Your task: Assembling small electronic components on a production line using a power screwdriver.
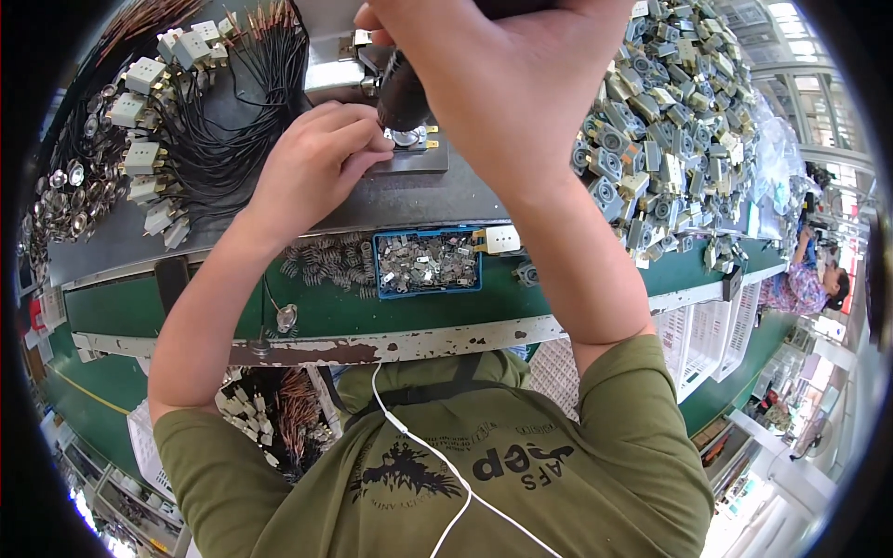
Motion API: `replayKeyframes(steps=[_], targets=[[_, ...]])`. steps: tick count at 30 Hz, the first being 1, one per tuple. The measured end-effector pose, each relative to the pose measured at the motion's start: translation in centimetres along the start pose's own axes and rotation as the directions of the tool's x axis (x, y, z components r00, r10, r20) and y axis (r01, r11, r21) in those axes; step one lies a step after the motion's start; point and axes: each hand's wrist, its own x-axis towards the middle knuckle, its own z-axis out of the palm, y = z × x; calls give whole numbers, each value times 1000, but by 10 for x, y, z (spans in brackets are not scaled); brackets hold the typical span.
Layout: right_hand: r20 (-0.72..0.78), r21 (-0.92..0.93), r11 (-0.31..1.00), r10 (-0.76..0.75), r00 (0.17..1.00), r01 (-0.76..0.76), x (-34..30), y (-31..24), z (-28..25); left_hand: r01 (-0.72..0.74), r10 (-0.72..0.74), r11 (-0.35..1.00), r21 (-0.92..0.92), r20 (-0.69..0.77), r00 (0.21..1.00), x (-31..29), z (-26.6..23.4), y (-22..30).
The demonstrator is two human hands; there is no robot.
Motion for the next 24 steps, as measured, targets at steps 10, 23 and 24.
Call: replayKeyframes(steps=[10,23,24], targets=[[-61,347,878,370,927,-328,-12,-11,9,12,-11,998,-59,16,1000,-2,0,-3],[107,-179,983,52,993,-32,-5,-4,11,28,-26,996,-80,29,999,-4,1,-5],[98,-155,987,53,994,-37,-6,-3,12,28,-26,996,-80,28,999,-5,1,-5]])
